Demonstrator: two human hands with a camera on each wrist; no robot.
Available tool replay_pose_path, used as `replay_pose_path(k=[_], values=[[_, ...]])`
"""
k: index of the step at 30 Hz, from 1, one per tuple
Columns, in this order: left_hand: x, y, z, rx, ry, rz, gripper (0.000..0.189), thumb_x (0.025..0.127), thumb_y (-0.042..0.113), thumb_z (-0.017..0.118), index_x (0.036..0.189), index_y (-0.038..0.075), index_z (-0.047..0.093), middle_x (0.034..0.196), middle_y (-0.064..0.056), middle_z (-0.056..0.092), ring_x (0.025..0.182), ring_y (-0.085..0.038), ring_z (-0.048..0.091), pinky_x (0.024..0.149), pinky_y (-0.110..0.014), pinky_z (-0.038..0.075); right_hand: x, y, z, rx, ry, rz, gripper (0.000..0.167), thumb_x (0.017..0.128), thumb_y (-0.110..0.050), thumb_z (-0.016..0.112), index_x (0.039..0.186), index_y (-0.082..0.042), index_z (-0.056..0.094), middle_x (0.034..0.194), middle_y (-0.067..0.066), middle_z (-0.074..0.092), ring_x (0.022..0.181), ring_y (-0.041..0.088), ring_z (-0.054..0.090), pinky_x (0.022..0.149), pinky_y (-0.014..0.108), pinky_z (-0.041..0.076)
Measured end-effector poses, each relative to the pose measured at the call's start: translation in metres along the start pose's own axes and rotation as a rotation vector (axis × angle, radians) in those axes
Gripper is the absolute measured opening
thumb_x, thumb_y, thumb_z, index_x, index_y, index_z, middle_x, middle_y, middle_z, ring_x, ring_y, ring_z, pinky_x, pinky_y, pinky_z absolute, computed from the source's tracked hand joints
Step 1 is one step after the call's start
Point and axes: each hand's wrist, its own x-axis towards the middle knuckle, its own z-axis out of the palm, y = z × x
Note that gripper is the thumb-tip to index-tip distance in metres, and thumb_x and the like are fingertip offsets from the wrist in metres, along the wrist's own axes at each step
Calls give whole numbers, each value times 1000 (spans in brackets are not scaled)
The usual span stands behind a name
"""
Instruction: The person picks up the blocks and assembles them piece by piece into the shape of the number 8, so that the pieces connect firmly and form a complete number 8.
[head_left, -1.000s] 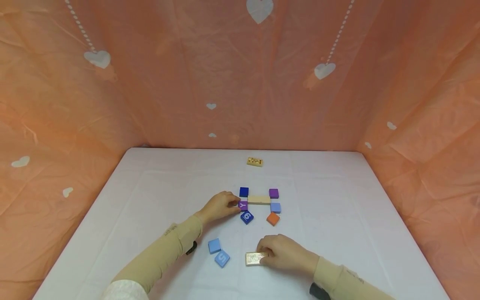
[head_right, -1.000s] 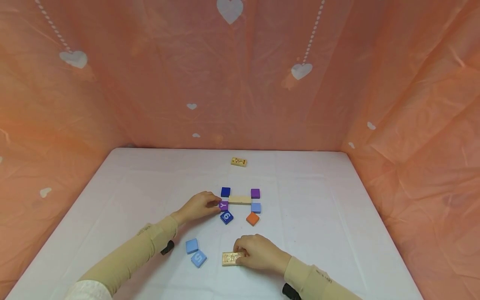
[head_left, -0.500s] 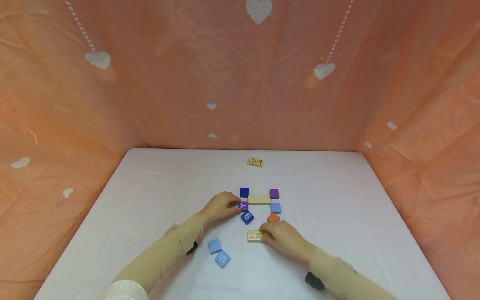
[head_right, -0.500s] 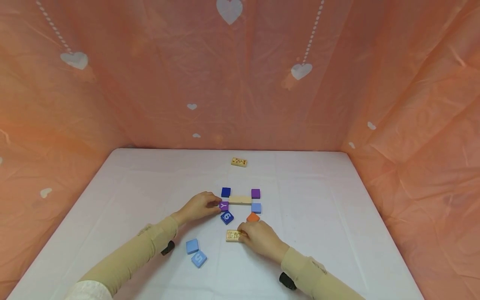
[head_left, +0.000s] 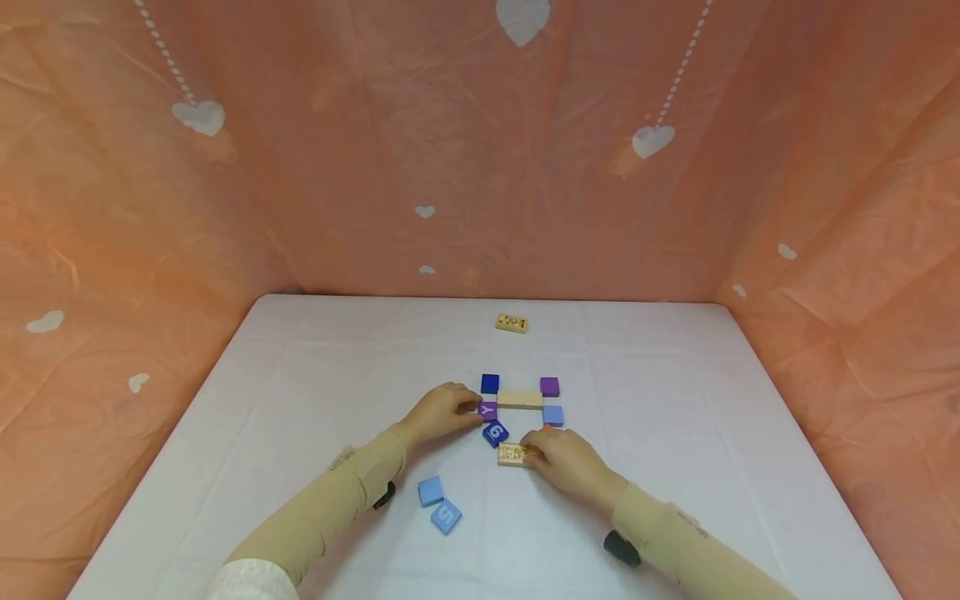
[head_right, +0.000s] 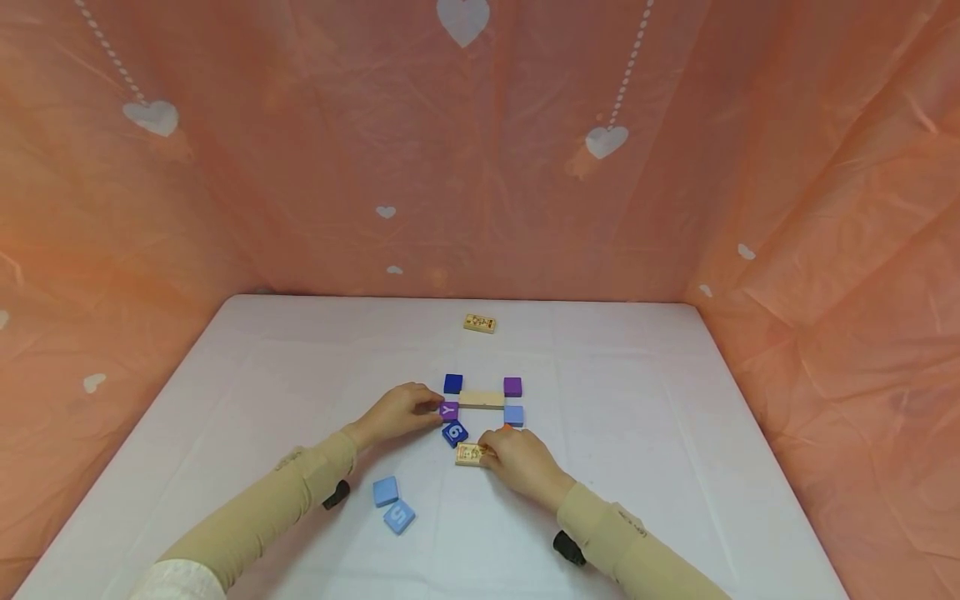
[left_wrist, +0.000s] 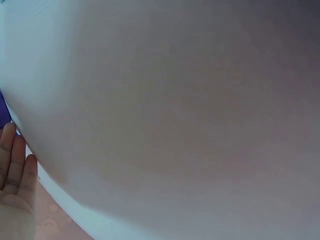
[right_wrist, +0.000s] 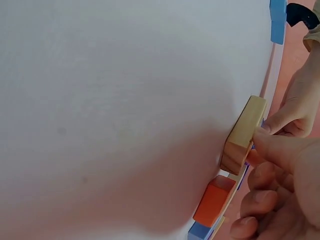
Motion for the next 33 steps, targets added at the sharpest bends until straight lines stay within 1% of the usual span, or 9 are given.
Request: replay_pose_path(k=[5,11,20,23,25,28,30,33], values=[[0,0,1,2,1,-3,31,83,26,69,108,7,68,96,-4,68,89,-15,59,86,-34,50,0,0,-1,-1,-11,6,17,84,-17,67,100,-11,68,90,1,71,76,15,65,70,30,51],[0,-1,2,11,12,5,31,82,26,69,107,7,68,96,-4,68,90,-15,60,85,-34,49,0,2,0,6,-3,9,18,84,-19,67,101,-12,68,91,1,71,75,13,64,70,29,51],[1,-2,3,10,4,-7,32,83,27,69,109,8,67,97,-3,68,90,-15,59,86,-33,50,-2,4,1,23,3,19,20,86,-20,65,104,-11,66,96,2,72,82,17,67,74,33,53],[1,-1,2,10,-3,-15,33,83,27,69,109,8,67,98,-4,68,91,-15,60,86,-33,50,-3,3,1,22,20,2,20,85,-19,66,103,-11,66,95,2,72,79,16,67,72,31,53],[1,0,1,10,-7,-22,33,83,28,69,110,8,67,99,-4,68,91,-15,60,86,-33,50,-3,2,0,23,19,-3,21,85,-20,66,104,-11,66,93,1,71,74,12,64,70,28,51],[0,1,0,18,-4,-25,34,83,28,69,110,8,67,99,-3,68,91,-15,60,86,-32,50,-3,-3,0,21,13,-32,21,85,-21,65,103,-12,67,92,-1,71,72,8,60,68,26,50],[0,2,-1,22,9,-4,33,83,27,69,108,7,67,97,-4,68,91,-16,60,85,-33,50,-3,-7,0,25,-3,-45,20,85,-22,65,103,-12,67,91,-1,71,72,7,59,69,25,49],[-1,4,-2,33,32,29,31,82,26,70,107,7,68,95,-4,68,89,-17,60,85,-33,50,-3,-13,1,29,-21,-84,20,85,-22,65,102,-12,68,95,-1,72,78,7,62,72,26,51]])
